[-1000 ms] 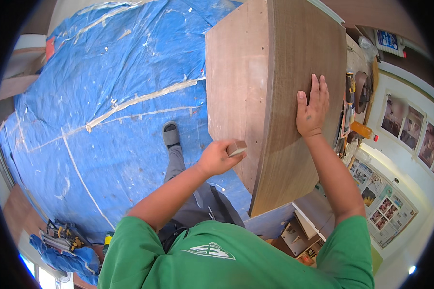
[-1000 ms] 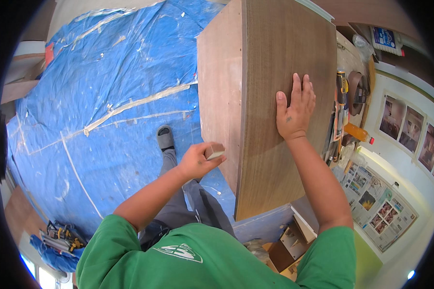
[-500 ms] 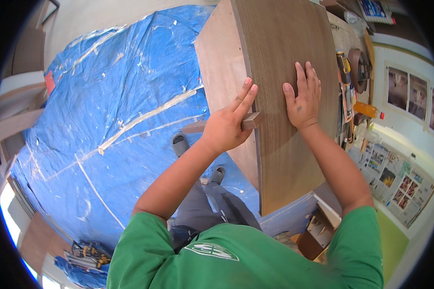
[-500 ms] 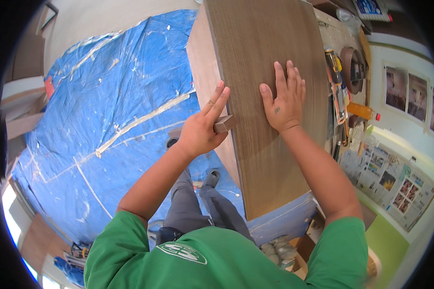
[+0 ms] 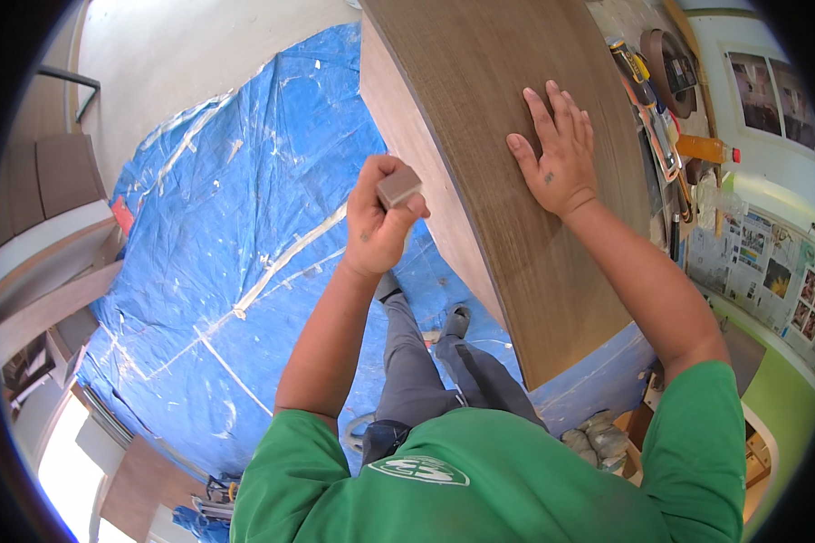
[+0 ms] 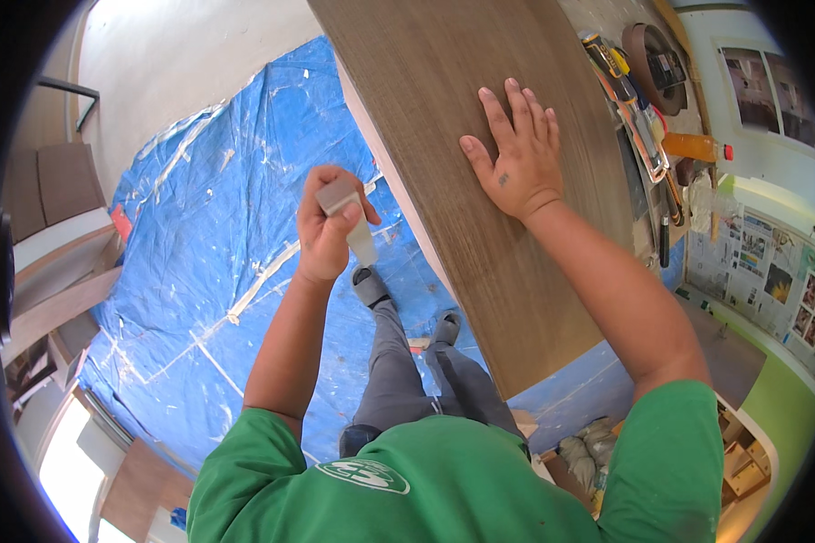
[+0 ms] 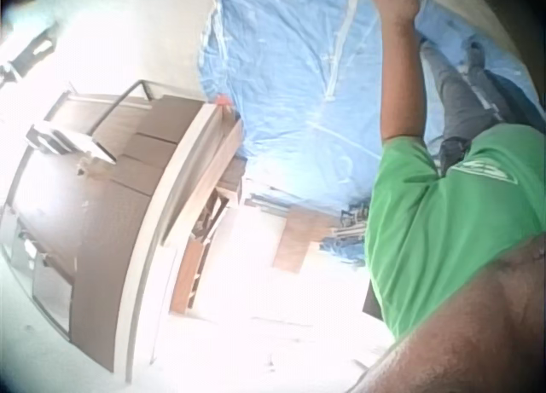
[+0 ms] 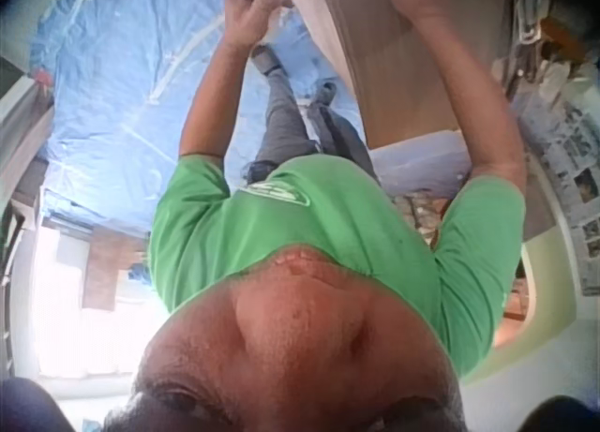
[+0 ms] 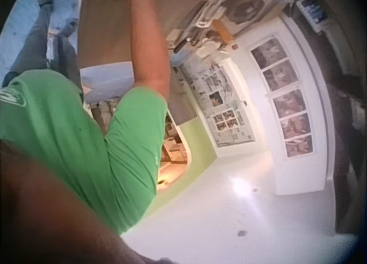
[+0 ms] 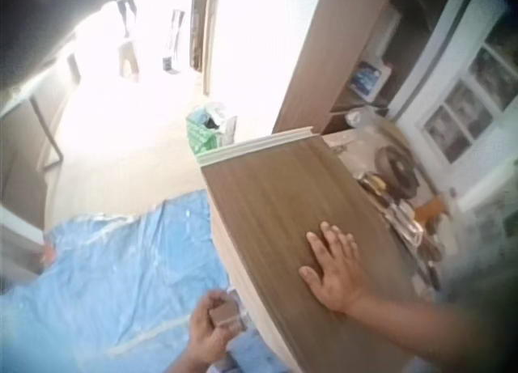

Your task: The person wipes a wooden cabinet door with a cloth, then uses a metal ruler to measure and mark the edge. They apply a strip of edge banding to the edge and press it into place. Finally, they apply a liquid from a bottle along the edge of the door.

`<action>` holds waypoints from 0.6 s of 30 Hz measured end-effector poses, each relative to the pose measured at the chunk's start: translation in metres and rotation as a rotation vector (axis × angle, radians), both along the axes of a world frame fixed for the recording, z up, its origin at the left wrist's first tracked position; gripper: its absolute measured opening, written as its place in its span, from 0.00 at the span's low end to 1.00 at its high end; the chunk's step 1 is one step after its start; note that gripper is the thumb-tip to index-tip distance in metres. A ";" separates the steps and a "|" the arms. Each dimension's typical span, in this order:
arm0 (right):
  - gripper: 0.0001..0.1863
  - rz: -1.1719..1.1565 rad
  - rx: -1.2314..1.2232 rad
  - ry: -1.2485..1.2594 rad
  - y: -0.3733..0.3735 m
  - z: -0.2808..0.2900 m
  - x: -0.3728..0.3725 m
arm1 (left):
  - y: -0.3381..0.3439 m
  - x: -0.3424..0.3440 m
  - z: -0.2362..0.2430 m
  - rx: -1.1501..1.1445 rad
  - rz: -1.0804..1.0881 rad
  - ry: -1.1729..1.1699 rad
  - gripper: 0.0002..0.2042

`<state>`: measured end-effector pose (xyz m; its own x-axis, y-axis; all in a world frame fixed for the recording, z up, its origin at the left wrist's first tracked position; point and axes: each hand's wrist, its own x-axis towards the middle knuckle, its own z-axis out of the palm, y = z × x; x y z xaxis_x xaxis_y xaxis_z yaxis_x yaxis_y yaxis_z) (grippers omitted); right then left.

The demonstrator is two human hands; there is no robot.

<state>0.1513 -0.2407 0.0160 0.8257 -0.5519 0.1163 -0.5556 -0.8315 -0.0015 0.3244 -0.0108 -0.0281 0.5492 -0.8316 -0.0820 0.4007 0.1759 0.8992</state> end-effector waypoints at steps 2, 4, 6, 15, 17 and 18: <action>0.36 -0.004 0.000 -0.011 0.000 -0.002 -0.001 | -0.004 -0.001 0.005 0.046 0.087 -0.047 0.16; 0.36 0.001 -0.012 -0.023 0.000 -0.005 -0.002 | -0.012 0.005 0.004 0.079 0.084 -0.084 0.17; 0.36 -0.004 -0.025 -0.027 -0.002 -0.005 -0.004 | -0.023 0.011 0.007 0.110 0.102 -0.055 0.19; 0.35 0.030 -0.009 -0.098 -0.006 -0.011 -0.007 | -0.089 0.047 -0.026 0.144 0.346 -0.168 0.29; 0.34 0.036 -0.019 -0.118 -0.007 -0.013 -0.008 | -0.108 0.054 -0.026 0.134 0.385 -0.165 0.30; 0.32 0.038 -0.032 -0.124 -0.006 -0.014 -0.007 | -0.114 0.054 -0.025 0.131 0.406 -0.166 0.31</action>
